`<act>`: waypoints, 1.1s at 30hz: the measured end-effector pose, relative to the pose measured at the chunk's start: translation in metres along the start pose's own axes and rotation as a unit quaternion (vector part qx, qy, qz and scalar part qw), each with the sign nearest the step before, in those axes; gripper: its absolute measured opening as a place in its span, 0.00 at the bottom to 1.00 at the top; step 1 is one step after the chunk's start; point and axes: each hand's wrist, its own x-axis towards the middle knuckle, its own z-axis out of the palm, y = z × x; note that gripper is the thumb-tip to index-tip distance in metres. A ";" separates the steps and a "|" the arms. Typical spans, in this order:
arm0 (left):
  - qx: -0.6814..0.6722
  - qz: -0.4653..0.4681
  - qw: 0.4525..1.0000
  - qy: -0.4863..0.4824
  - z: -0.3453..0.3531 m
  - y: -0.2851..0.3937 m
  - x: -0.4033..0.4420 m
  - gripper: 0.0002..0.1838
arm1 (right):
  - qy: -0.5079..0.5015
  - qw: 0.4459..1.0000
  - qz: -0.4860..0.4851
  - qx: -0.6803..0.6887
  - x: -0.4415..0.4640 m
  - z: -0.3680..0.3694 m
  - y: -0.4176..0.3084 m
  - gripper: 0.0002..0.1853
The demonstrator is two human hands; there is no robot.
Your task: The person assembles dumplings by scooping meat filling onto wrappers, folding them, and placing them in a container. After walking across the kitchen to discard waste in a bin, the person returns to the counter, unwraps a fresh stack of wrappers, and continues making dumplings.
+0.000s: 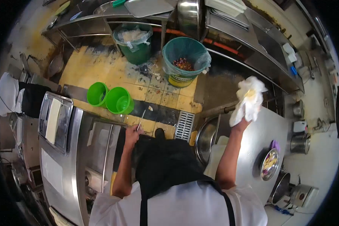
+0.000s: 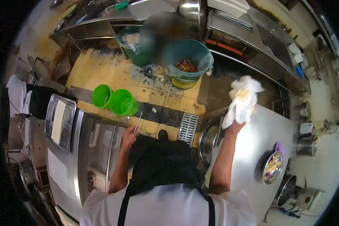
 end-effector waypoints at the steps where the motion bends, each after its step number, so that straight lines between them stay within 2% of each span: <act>1: 0.031 0.015 0.999 -0.011 0.000 0.013 0.018 0.12 | 0.035 0.998 -0.043 -0.041 0.028 0.023 -0.012 0.26; 2: 0.033 0.006 0.999 -0.011 0.002 0.033 0.025 0.12 | 0.001 0.997 -0.078 -0.031 0.051 0.045 -0.025 0.27; 3: 0.002 0.002 1.000 0.008 0.007 0.064 0.028 0.12 | -0.015 0.997 -0.072 -0.032 0.073 0.056 -0.021 0.26; 4: -0.031 0.000 0.999 0.030 0.011 0.083 0.036 0.11 | -0.012 0.998 -0.061 0.030 0.097 0.081 -0.023 0.25; 5: -0.004 0.044 0.997 0.058 0.016 0.075 0.050 0.12 | -0.038 0.996 -0.079 0.030 0.119 0.095 -0.005 0.26; 6: -0.009 0.039 0.997 0.070 0.015 0.078 0.059 0.12 | -0.068 0.993 -0.095 0.033 0.139 0.109 0.020 0.26; 8: 0.034 0.022 0.997 0.060 0.017 0.079 0.066 0.12 | -0.114 0.991 -0.044 0.052 0.171 0.150 0.083 0.27; 9: 0.026 0.007 0.996 0.083 0.019 0.071 0.063 0.12 | -0.136 0.990 -0.013 -0.033 0.186 0.171 0.116 0.30; 10: 0.061 0.052 0.990 0.120 0.019 0.064 0.062 0.11 | -0.171 0.970 0.047 -0.163 0.201 0.190 0.165 0.38; 11: 0.099 0.098 0.978 0.152 0.022 0.063 0.061 0.11 | -0.326 0.928 0.025 -0.176 0.230 0.196 0.256 0.45; 12: 0.102 0.088 0.977 0.166 0.026 0.064 0.049 0.11 | -0.365 0.830 0.119 -0.405 0.233 0.214 0.264 0.47; 14: 0.002 -0.015 0.978 0.207 0.037 0.074 0.027 0.11 | -0.430 0.752 0.053 -0.497 0.257 0.228 0.283 0.44; 15: -0.001 -0.013 0.975 0.221 0.042 0.078 0.023 0.11 | -0.395 0.804 0.055 -0.442 0.272 0.235 0.301 0.42; 16: -0.069 -0.085 0.962 0.251 0.051 0.076 0.011 0.11 | -0.364 0.845 0.061 -0.387 0.277 0.244 0.308 0.40; 17: -0.139 -0.163 0.937 0.276 0.062 0.071 -0.004 0.11 | -0.357 0.851 0.067 -0.379 0.282 0.250 0.314 0.37; 20: -0.132 -0.176 0.923 0.315 0.087 0.070 -0.021 0.12 | -0.428 0.820 0.046 -0.378 0.266 0.262 0.345 0.35; 21: -0.117 -0.192 0.923 0.313 0.090 0.076 -0.026 0.13 | -0.458 0.816 0.072 -0.346 0.251 0.263 0.372 0.33; 22: -0.129 -0.194 0.916 0.327 0.095 0.080 -0.030 0.13 | -0.492 0.796 0.046 -0.349 0.231 0.267 0.375 0.29; 23: -0.139 -0.195 0.911 0.336 0.097 0.083 -0.035 0.13 | -0.533 0.773 0.137 -0.315 0.204 0.273 0.350 0.26; 24: -0.150 -0.196 0.904 0.349 0.099 0.084 -0.041 0.14 | -0.558 0.758 0.193 -0.278 0.172 0.267 0.427 0.26; 25: -0.167 -0.200 0.890 0.374 0.099 0.080 -0.046 0.14 | -0.648 0.691 0.034 -0.320 0.142 0.276 0.390 0.24; 26: -0.137 -0.167 0.898 0.384 0.097 0.072 -0.052 0.15 | -0.688 0.667 0.001 -0.286 0.104 0.276 0.369 0.23; 27: -0.107 -0.139 0.902 0.395 0.097 0.061 -0.061 0.15 | -0.718 0.661 0.016 -0.220 0.063 0.277 0.345 0.21; 29: -0.104 -0.064 0.879 0.460 0.101 0.024 -0.079 0.16 | -0.800 0.558 0.061 -0.213 -0.020 0.279 0.317 0.21; 31: -0.174 -0.108 0.842 0.499 0.094 0.043 -0.120 0.17 | -0.843 0.505 0.183 -0.035 -0.104 0.274 0.270 0.20; 33: -0.245 -0.140 0.801 0.528 0.096 0.035 -0.164 0.17 | -0.895 0.401 0.192 -0.044 -0.163 0.278 0.162 0.21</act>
